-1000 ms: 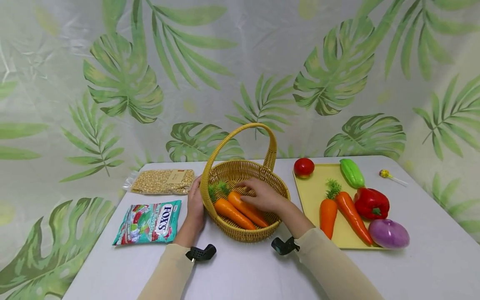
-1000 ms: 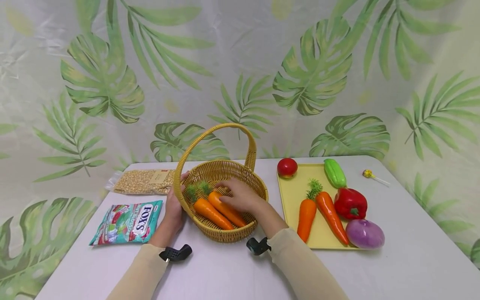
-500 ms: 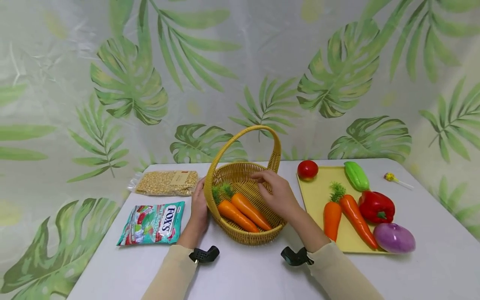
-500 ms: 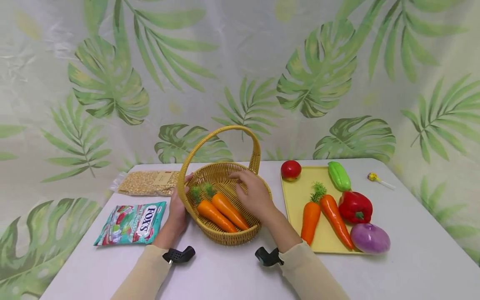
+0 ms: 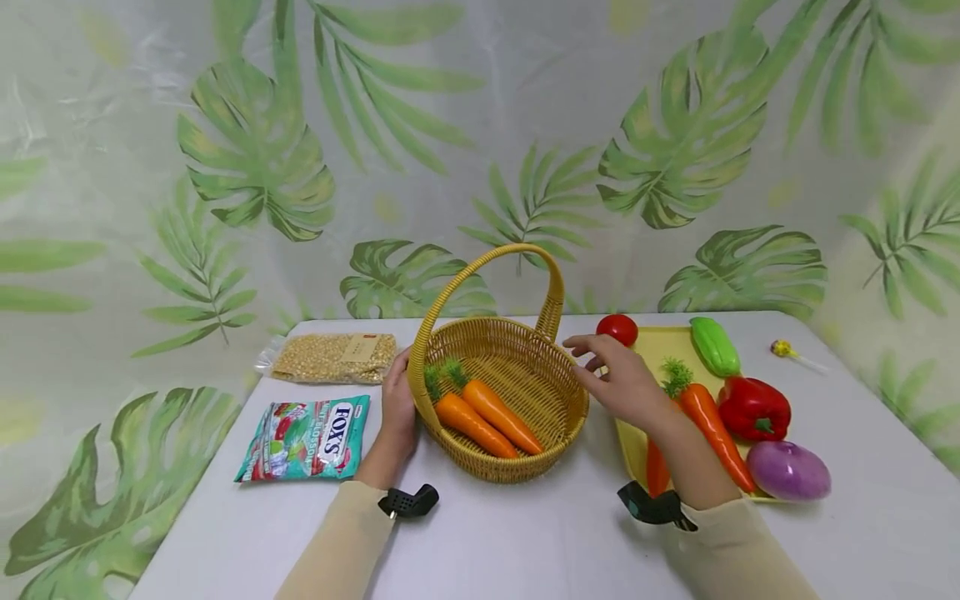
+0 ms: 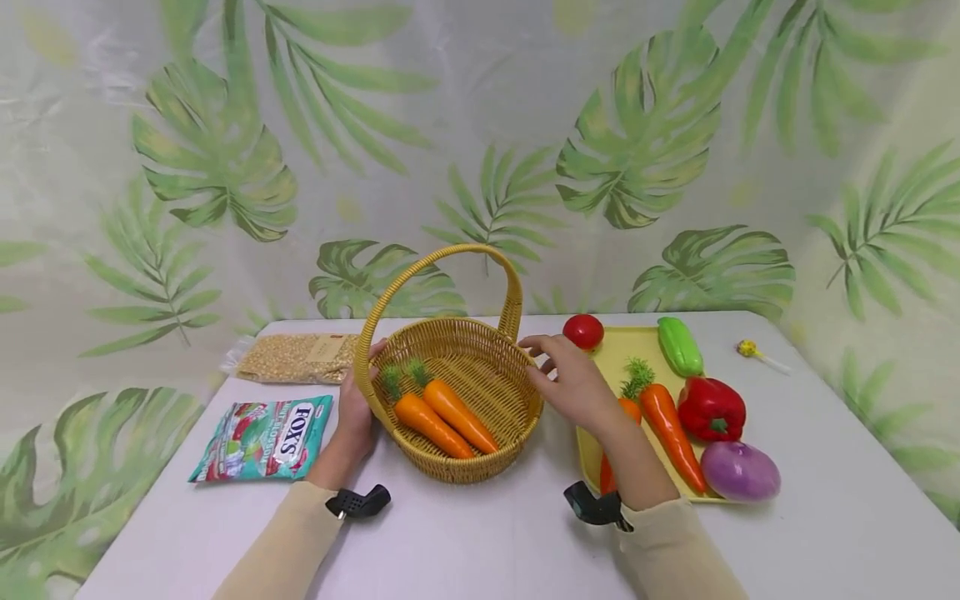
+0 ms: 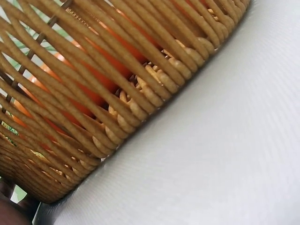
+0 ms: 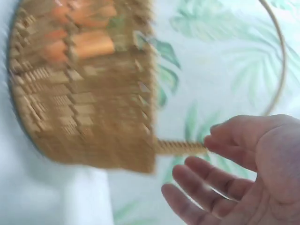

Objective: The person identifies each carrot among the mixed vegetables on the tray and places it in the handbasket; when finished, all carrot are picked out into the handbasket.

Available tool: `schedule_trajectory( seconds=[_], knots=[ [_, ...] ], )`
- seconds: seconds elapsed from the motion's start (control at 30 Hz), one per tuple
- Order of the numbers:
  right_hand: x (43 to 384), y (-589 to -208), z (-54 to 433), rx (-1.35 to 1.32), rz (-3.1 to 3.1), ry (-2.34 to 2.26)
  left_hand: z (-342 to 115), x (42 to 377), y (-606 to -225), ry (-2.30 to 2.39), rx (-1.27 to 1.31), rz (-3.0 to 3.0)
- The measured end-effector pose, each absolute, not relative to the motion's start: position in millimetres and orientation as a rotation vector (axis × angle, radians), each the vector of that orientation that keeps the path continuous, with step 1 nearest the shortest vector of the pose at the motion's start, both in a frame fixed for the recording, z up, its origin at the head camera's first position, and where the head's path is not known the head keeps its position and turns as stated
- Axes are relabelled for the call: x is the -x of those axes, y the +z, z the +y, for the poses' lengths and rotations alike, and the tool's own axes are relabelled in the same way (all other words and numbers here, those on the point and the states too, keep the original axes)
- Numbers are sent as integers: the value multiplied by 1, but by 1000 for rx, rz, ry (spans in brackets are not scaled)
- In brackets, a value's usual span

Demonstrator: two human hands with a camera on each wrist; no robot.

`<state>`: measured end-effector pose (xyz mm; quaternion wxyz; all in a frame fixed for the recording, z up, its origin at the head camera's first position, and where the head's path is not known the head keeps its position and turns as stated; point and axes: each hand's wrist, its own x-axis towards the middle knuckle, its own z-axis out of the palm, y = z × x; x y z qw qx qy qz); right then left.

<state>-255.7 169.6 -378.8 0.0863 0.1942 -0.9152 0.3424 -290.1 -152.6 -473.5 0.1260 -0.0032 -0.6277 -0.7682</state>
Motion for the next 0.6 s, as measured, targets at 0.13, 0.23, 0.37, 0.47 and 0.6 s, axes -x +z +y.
schedule_trajectory(
  seconds=[0.13, 0.23, 0.37, 0.47, 0.6],
  knots=[
    [256, -367, 199, -520, -2783, 950, -149, 290, -473, -2205, -8, -1818],
    [256, -361, 218, -481, -2871, 898, -149, 289, -473, -2163, -43, -1814],
    [256, -359, 238, -470, -3007, 884, -151, 288, -473, -2135, -49, -1816],
    [257, -360, 253, -468, -3072, 914, -153, 288, -473, -2126, -42, -1822],
    [257, -362, 271, -457, -3114, 879, -153, 288, -472, -2113, -38, -1836]
  ],
)
